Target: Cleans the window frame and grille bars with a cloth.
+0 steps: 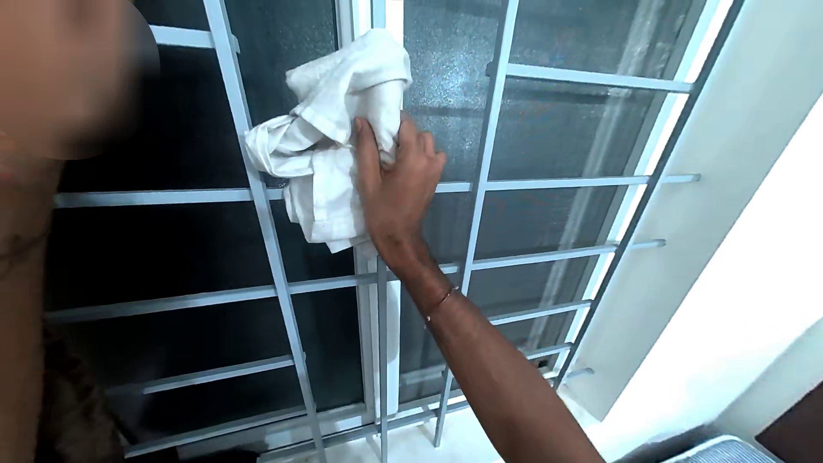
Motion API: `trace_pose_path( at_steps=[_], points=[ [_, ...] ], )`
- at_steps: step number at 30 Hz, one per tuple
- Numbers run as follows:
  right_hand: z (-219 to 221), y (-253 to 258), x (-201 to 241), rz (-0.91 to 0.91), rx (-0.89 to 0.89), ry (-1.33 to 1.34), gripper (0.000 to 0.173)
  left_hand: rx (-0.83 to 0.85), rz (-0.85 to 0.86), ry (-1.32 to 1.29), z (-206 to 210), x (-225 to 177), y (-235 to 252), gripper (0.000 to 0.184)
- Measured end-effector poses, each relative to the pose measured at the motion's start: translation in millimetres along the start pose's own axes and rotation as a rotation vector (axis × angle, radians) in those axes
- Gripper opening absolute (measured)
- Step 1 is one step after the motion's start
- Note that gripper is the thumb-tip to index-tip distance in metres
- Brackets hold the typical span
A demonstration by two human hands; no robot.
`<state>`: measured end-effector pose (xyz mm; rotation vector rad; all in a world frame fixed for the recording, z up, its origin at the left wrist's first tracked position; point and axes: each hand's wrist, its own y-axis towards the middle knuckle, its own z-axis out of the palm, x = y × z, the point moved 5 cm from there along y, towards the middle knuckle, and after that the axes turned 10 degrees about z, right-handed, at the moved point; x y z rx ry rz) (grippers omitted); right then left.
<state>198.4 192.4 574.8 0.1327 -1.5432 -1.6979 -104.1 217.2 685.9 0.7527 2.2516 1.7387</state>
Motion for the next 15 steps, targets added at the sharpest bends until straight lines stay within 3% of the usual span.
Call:
trace_pose_path(
  at_steps=[4,9,15],
  points=[
    [-2.7,-9.2,7.1,0.017,0.034,-0.132,0.037,-0.035,0.064,0.171,-6.4,-9.3,-8.5,0.058],
    [-5.1,-13.2,-0.5,-0.034,-0.11,0.088,0.027,-0.125,0.087,0.117,-10.2,-73.2,-41.6,0.057],
    [-14.3,-21.2,-4.7,-0.097,-0.273,0.169,0.019,0.086,0.192,0.036,28.6,-80.8,-66.9,0.043]
  ],
)
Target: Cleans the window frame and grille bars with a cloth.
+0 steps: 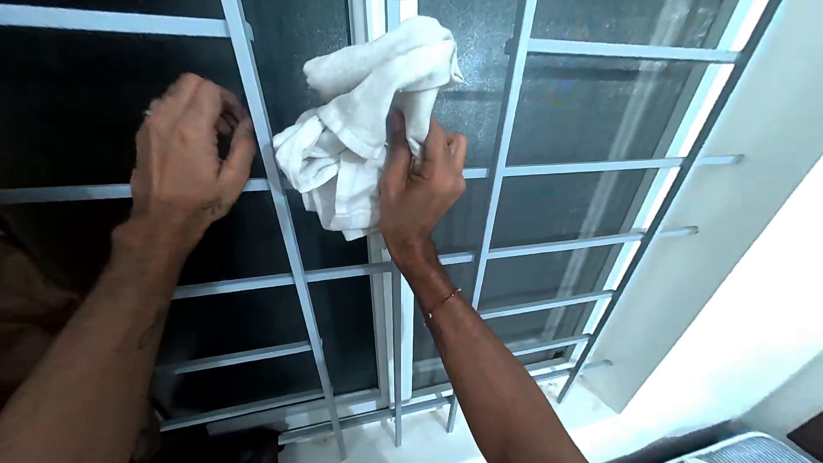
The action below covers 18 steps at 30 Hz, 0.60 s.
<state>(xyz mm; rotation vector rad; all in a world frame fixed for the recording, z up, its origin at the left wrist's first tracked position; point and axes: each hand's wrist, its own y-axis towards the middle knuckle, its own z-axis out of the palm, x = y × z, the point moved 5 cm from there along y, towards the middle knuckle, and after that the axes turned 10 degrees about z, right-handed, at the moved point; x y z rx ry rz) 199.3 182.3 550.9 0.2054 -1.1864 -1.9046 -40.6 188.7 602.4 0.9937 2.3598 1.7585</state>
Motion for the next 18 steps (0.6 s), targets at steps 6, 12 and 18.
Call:
trace_pose_path(
  at_steps=[6,12,18],
  points=[
    [-18.7,-7.1,10.0,-0.135,0.075,-0.191,0.024,0.23,-0.162,-0.114,15.2,22.7,-5.2,0.053],
    [-78.9,-58.1,-0.8,-0.002,0.499,-0.291,0.037,0.526,-0.326,0.027,18.3,6.3,-17.7,0.08],
    [-94.5,-103.7,-13.7,0.166,0.631,-0.508,0.048,0.425,-0.338,0.125,20.1,-1.7,-22.0,0.077]
  ],
)
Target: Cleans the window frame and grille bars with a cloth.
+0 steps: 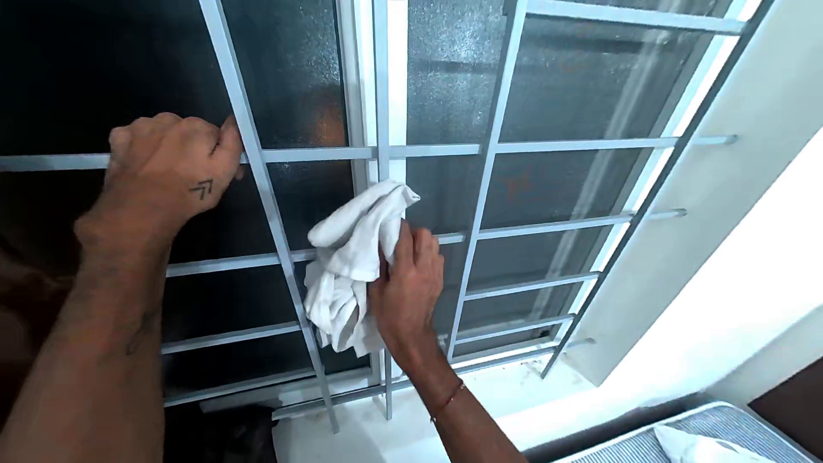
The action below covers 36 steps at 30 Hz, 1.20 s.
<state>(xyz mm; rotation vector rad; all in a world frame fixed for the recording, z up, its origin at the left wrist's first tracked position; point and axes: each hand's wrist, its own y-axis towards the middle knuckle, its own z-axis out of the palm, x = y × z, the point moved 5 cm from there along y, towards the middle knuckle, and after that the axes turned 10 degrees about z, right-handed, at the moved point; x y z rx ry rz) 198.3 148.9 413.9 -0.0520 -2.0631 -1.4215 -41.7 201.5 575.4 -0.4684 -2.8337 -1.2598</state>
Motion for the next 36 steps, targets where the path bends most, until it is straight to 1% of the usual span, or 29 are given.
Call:
trace_pose_path(
  at_steps=[2,3,5,8,11,14,16,18,19,22,24,28,31,34,35,36],
  points=[
    [0.0,5.5,9.1,-0.005,0.081,-0.016,0.054,-0.007,-0.014,-0.001,1.6,0.6,1.0,0.076],
    [-1.1,13.1,15.5,-0.003,0.097,-0.012,0.052,-0.011,-0.014,0.0,2.2,0.7,1.5,0.076],
    [-0.5,34.5,28.9,0.023,0.055,0.0,0.047,-0.042,0.004,0.005,3.0,0.3,-0.3,0.074],
    [-0.2,50.8,40.7,0.062,0.056,0.036,0.048,-0.06,0.008,0.012,-1.3,-4.8,-3.5,0.073],
    [1.7,32.2,33.5,0.045,0.084,0.041,0.046,-0.06,-0.024,0.045,-7.8,-13.2,-6.8,0.071],
    [8.4,12.8,25.1,0.048,0.087,0.002,0.05,-0.085,-0.021,0.048,-3.3,-7.3,-5.0,0.072],
    [8.7,13.2,25.6,0.071,0.117,0.022,0.054,-0.105,-0.007,0.034,2.5,-1.0,-3.3,0.073],
    [5.7,28.0,30.6,0.101,0.158,0.026,0.053,-0.128,0.011,0.025,6.0,2.7,-2.0,0.073],
    [2.8,39.3,34.7,0.123,0.185,-0.002,0.049,-0.127,0.009,0.021,6.1,3.1,-1.2,0.072],
    [-6.7,62.4,46.2,0.151,0.266,-0.103,0.049,-0.107,-0.014,0.025,2.9,-0.7,-3.1,0.072],
    [-5.7,58.6,43.3,0.138,0.244,-0.152,0.046,-0.1,-0.017,0.018,3.5,0.6,-2.4,0.073],
    [2.8,27.4,24.1,0.06,0.154,-0.184,0.039,-0.135,-0.008,-0.016,15.3,17.2,2.0,0.075],
    [1.7,20.7,22.9,0.055,0.19,-0.199,0.04,-0.16,-0.008,-0.039,24.3,30.0,5.1,0.076],
    [0.2,35.1,27.4,0.1,0.236,-0.179,0.042,-0.165,-0.009,-0.05,25.6,31.7,6.7,0.075],
    [2.5,46.8,31.4,0.121,0.224,-0.185,0.044,-0.17,-0.003,-0.053,25.4,31.2,7.2,0.074],
    [6.8,61.2,37.3,0.14,0.171,-0.203,0.048,-0.178,0.006,-0.05,25.9,31.1,6.8,0.073]
  ],
)
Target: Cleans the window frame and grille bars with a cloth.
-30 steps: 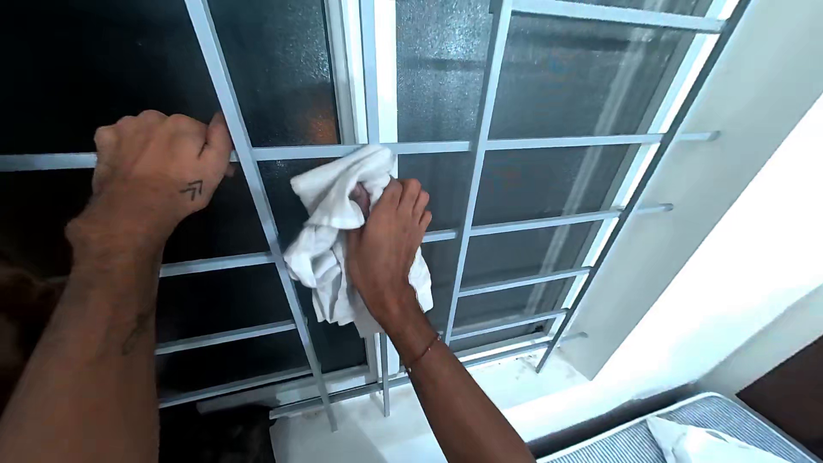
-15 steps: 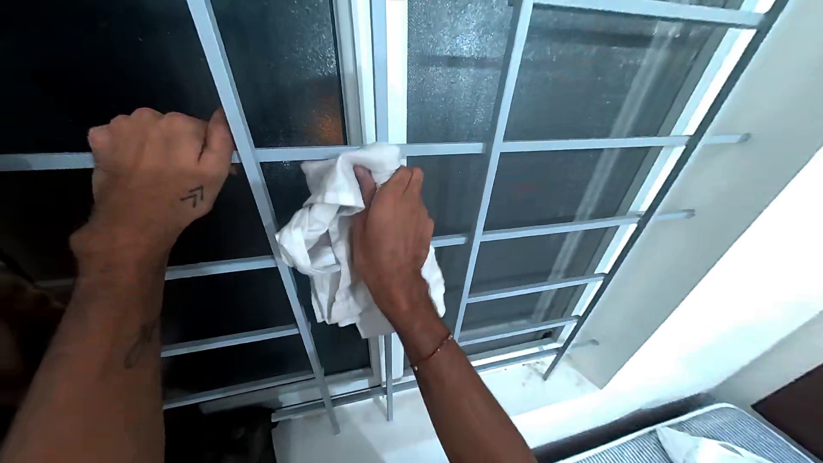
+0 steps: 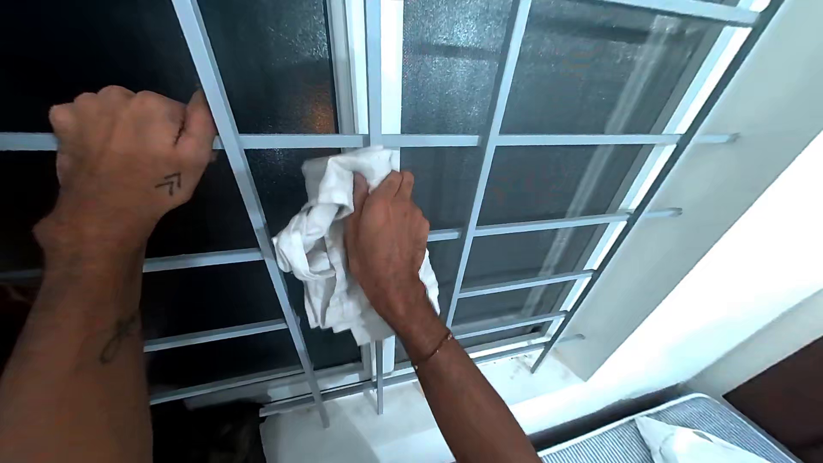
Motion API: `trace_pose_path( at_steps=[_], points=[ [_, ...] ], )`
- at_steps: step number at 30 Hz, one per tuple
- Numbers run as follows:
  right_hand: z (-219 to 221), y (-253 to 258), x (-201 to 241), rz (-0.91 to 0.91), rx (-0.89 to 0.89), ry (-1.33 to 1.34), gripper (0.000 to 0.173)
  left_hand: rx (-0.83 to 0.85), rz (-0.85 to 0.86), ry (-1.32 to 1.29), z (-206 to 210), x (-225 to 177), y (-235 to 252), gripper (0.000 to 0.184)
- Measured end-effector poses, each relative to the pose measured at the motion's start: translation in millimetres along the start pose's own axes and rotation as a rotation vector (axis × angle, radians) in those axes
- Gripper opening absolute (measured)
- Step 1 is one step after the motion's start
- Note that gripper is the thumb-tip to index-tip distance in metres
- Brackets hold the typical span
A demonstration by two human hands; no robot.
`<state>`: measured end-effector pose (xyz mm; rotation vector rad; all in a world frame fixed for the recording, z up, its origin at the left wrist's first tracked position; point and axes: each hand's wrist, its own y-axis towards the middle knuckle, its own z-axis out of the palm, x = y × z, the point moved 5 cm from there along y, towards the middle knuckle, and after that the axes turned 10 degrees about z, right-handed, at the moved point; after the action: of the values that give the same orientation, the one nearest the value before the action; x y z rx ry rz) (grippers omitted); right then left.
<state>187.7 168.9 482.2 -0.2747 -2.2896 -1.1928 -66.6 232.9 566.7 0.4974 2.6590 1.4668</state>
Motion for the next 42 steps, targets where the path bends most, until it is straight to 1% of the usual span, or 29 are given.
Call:
trace_pose_path(
  at_steps=[2,3,4,5,9,11,13,15,19,21,22,25,28,31,33,34,35,37,39,40,42],
  points=[
    [-3.6,14.5,10.1,0.016,-0.047,-0.023,0.052,0.001,-0.003,0.005,-1.8,-2.8,-1.8,0.074],
    [-7.0,13.1,10.2,0.005,-0.036,-0.028,0.05,0.01,-0.006,0.013,-3.9,-5.3,-2.3,0.074],
    [-11.6,7.0,7.6,-0.006,0.025,-0.033,0.047,0.019,-0.007,0.026,-6.0,-7.9,-2.0,0.074],
    [-11.9,1.3,4.0,-0.018,0.037,-0.037,0.044,0.017,-0.005,0.032,-6.7,-9.3,-1.9,0.074],
    [-3.1,-21.9,-12.6,-0.056,-0.011,-0.022,0.04,0.013,0.0,0.039,-10.1,-15.6,-2.5,0.073],
    [-2.9,-25.5,-16.2,-0.061,0.009,-0.012,0.04,0.015,0.002,0.044,-13.1,-19.5,-3.7,0.073],
    [-2.9,-14.3,-6.7,-0.011,0.036,-0.04,0.044,0.028,0.006,0.037,-16.7,-24.2,-4.9,0.073],
    [0.1,3.8,4.9,0.033,-0.033,-0.068,0.049,0.02,0.014,0.032,-19.2,-27.0,-4.4,0.072],
    [-4.8,15.0,12.1,0.022,-0.08,-0.032,0.05,0.005,0.022,0.031,-18.5,-27.5,-5.4,0.072],
    [-11.0,4.2,8.6,-0.008,0.007,-0.035,0.046,0.016,0.013,0.044,-20.2,-28.7,-5.6,0.072],
    [-10.3,-2.9,3.9,-0.032,0.013,-0.023,0.043,0.013,0.01,0.05,-20.4,-28.7,-5.4,0.072],
    [3.0,-32.4,-18.3,-0.099,-0.052,0.057,0.037,0.004,0.0,0.053,-18.5,-27.7,-5.7,0.072],
    [9.7,-48.2,-26.7,-0.117,-0.05,0.097,0.037,0.016,-0.015,0.074,-21.2,-30.6,-5.0,0.072],
    [0.7,-38.4,-20.5,-0.111,0.002,0.082,0.039,0.026,-0.023,0.077,-24.5,-35.0,-6.9,0.07],
    [-7.0,-19.4,-7.5,-0.071,0.024,0.076,0.043,0.028,-0.016,0.076,-25.6,-35.4,-6.9,0.071],
    [-8.6,-7.5,-0.4,-0.036,0.012,0.08,0.046,0.03,-0.012,0.073,-25.2,-34.8,-6.8,0.071],
    [-6.0,5.2,5.8,-0.003,-0.055,0.086,0.049,0.03,-0.009,0.066,-24.9,-34.6,-6.7,0.072],
    [-1.6,13.5,11.1,0.03,-0.119,0.057,0.05,0.02,0.0,0.058,-23.5,-32.5,-6.4,0.072],
    [1.3,-2.8,1.6,-0.019,-0.134,0.022,0.046,0.012,0.012,0.057,-20.9,-29.1,-5.7,0.072],
    [1.1,-19.3,-7.9,-0.06,-0.082,0.011,0.042,0.018,0.008,0.052,-20.0,-28.4,-5.9,0.072],
    [5.1,-46.3,-26.6,-0.126,-0.063,0.042,0.038,0.039,-0.007,0.043,-20.9,-29.1,-5.6,0.074]
  ],
)
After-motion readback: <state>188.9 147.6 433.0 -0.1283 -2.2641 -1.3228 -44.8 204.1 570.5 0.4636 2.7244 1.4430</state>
